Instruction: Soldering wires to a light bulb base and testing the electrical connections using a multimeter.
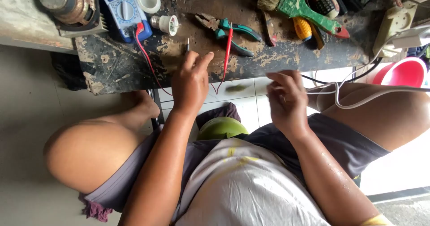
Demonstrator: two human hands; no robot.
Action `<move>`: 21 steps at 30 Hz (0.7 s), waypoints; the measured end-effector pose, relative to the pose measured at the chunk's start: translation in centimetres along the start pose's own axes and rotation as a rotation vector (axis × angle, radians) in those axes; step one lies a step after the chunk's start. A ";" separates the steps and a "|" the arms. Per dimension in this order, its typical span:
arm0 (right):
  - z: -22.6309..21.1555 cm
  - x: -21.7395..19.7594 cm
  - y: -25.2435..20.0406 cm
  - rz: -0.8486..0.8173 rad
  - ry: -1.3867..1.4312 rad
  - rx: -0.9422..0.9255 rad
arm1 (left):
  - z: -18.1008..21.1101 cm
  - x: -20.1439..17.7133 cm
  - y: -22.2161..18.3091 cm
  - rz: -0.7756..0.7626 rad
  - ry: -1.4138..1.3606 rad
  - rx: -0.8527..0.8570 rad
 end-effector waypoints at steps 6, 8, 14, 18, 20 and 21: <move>1.5 1.9 -0.5 -0.047 -0.078 -0.160 | -0.2 0.0 0.2 0.039 -0.144 -0.099; 3.0 1.4 -1.0 -0.049 -0.103 -0.183 | -0.2 0.1 0.2 0.059 -0.158 -0.116; 7.9 2.7 -3.9 -0.304 -0.359 0.049 | -0.3 -0.1 -0.1 0.071 -0.201 -0.187; 16.7 5.6 -9.8 -0.734 -0.706 0.415 | 0.0 -0.1 -0.2 0.028 -0.158 -0.163; 16.4 7.4 -10.2 -0.832 -0.737 0.428 | -0.1 0.3 -0.3 0.020 -0.158 -0.178; 16.4 8.7 -10.3 -0.925 -0.761 0.439 | -0.4 0.5 -0.3 0.013 -0.153 -0.185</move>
Point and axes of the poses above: each hand's wrist, its own y-axis towards the middle knuckle, its own x-axis out of the palm, z = x × y, the point moved 2 cm from there along y, towards the middle knuckle, and after that the axes turned 14 degrees about z, right-handed, at the moved point
